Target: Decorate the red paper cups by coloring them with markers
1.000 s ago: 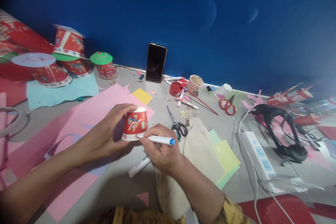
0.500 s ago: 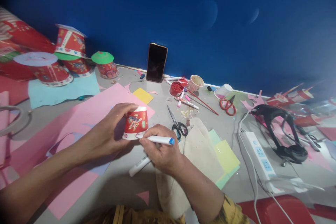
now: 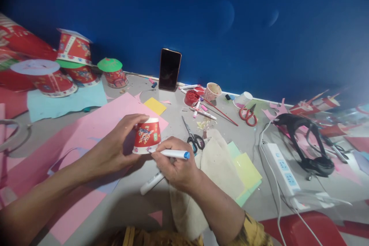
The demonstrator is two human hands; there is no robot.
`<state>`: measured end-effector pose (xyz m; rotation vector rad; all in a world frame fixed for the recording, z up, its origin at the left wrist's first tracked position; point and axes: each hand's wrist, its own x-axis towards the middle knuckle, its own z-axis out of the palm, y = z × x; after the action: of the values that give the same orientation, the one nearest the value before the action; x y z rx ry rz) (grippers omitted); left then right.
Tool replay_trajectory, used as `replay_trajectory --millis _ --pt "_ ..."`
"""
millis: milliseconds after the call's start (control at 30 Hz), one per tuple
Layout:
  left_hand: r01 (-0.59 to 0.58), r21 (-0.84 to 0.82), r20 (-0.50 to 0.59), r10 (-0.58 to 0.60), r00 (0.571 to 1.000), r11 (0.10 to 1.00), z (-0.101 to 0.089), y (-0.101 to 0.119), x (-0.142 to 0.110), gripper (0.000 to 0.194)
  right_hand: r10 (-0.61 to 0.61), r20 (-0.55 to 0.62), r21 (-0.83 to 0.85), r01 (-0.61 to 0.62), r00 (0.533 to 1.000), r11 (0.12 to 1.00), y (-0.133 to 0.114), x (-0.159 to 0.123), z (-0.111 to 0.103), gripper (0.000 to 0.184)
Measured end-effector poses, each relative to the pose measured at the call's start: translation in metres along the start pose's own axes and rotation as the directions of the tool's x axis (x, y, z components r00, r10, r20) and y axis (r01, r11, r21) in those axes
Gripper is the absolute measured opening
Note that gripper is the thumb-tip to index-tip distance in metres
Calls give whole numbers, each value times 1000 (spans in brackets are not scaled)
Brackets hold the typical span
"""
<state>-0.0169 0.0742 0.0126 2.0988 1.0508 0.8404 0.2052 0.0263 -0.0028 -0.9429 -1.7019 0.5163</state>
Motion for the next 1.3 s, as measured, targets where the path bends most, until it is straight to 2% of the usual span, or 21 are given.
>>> replay_trajectory --millis 133,367,567,800,1100,1300 --pt "-3 3 0 3 1000 1000 0 0 0 60 3 0 -2 -3 1000 1000 0 1 -2 11" --pt "-25 24 -16 26 1000 999 2 -3 -1 65 6 34 -20 -5 999 1000 -1 2 0 13" --pt "-29 29 -25 30 999 999 2 -4 -2 67 30 -31 -52 -31 999 998 -1 2 -4 14" --pt "-66 32 -24 67 997 997 2 -5 -1 67 20 -16 -43 -20 1000 999 1 1 -2 13" --pt "-60 33 -25 61 998 998 2 -4 -1 68 4 -6 -59 -5 1000 998 1 2 -2 15" --pt "-19 27 -12 19 1000 999 1 -3 -1 69 48 -21 -90 -49 999 995 0 2 -4 16"
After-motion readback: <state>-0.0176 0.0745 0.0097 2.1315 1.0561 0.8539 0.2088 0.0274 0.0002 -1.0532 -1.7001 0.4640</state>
